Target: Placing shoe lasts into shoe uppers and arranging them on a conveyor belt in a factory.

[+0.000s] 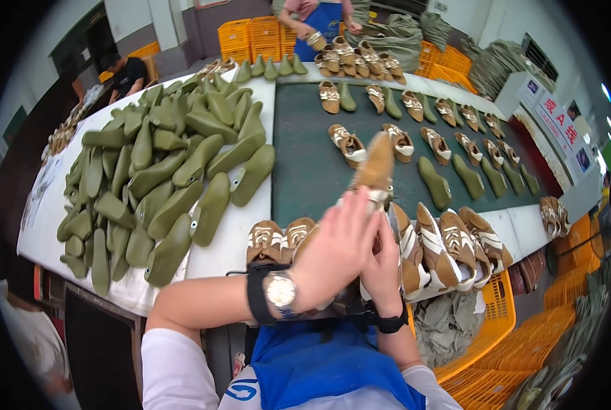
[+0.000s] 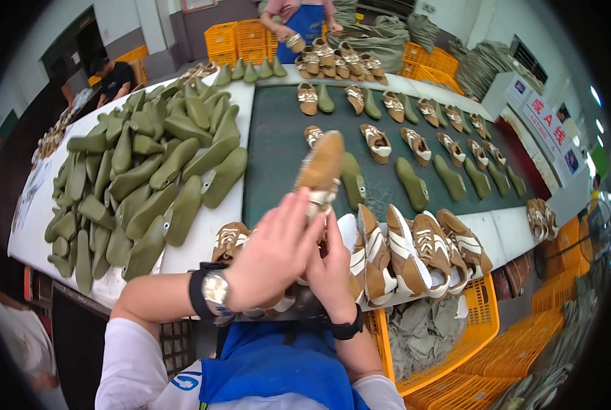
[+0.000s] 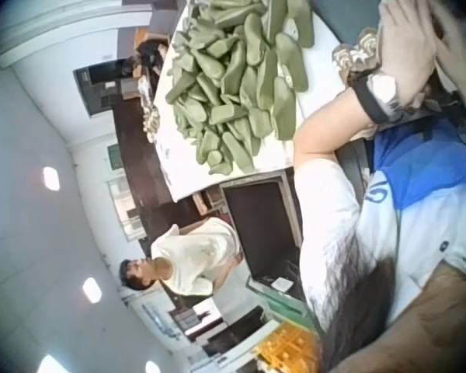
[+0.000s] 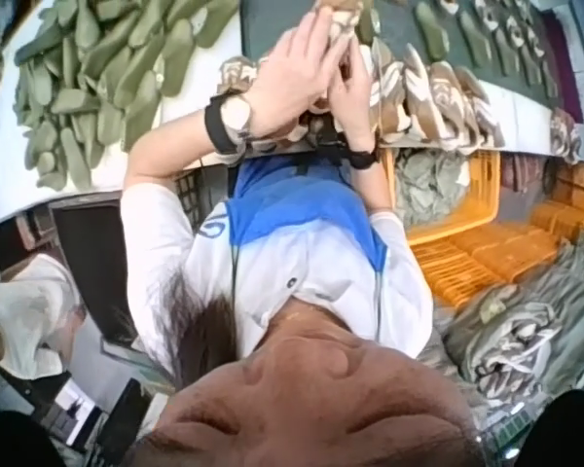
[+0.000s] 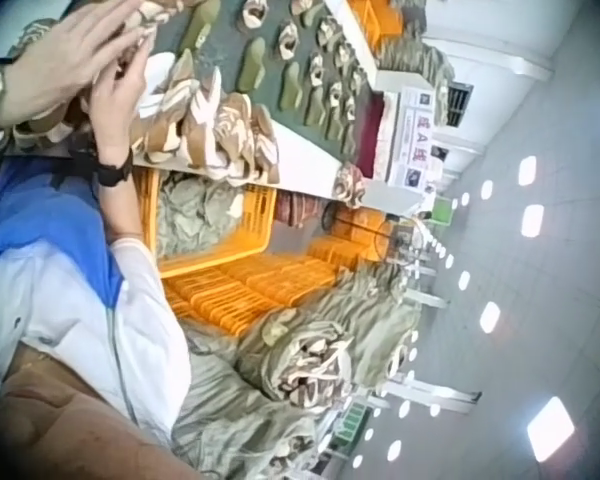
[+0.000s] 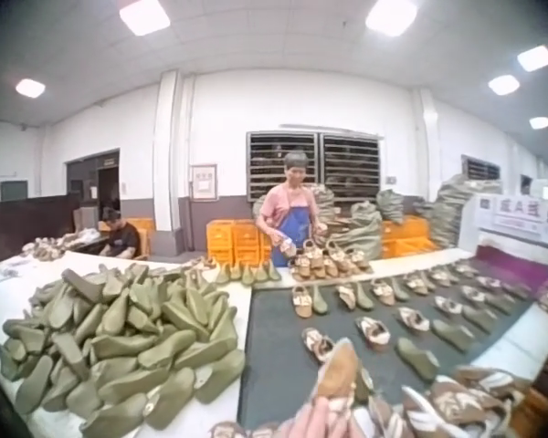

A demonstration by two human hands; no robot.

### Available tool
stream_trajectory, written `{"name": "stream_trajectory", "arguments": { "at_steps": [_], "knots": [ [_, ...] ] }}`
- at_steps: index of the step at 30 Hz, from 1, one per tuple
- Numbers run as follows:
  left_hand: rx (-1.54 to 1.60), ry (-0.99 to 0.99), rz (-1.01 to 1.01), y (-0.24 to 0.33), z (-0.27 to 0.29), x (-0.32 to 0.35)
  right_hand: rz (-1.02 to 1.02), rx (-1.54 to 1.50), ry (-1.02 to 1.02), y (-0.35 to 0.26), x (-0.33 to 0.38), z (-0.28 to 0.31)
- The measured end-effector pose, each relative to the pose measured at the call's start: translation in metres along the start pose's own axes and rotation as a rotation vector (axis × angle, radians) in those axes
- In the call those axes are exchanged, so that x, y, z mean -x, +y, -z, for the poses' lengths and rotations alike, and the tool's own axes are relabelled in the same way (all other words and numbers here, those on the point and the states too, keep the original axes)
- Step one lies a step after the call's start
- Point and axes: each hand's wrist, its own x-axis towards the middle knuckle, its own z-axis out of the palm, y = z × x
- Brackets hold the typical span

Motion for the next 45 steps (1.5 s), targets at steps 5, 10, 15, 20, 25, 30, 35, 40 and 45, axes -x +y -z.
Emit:
{"name": "stream_trajectory", "arguments": {
  "at_steps": [5,10,15,20,25,30,35,40,45],
  "knots": [
    [0.57,-0.095,0.165,-0.032,-0.008,0.009,0.189,0.506,-0.008,-0.021,-0.005,0.036],
    [0.719,-0.208,0.276,-0.057,-0.006,0.034,-0.036,0.633,0.033,-0.033,-0.019,0.093],
    [0.472,-0.245,0.54,-0.119,-0.042,0.089,0.156,0.848,-0.159,-0.013,-0.018,0.096],
    [0.299,-0.303,0.645,-0.165,-0.088,0.144,-0.039,0.95,-0.381,0.009,-0.009,0.078],
    [0.373,-0.329,0.667,-0.197,-0.13,0.165,-0.06,0.82,-0.299,-0.009,-0.004,0.091],
    [0.379,-0.507,0.789,-0.219,-0.191,0.134,-0.027,0.663,-0.104,-0.021,0.015,0.099],
    [0.271,-0.613,0.654,-0.229,-0.233,0.109,-0.029,0.608,0.032,-0.024,0.046,0.126],
    [0.31,-0.671,0.507,-0.215,-0.25,0.052,-0.442,0.259,0.166,0.009,0.097,0.186],
    [0.446,-0.878,0.482,-0.165,-0.306,0.0,-0.537,0.235,0.32,0.015,0.105,0.202]
  ]
}}
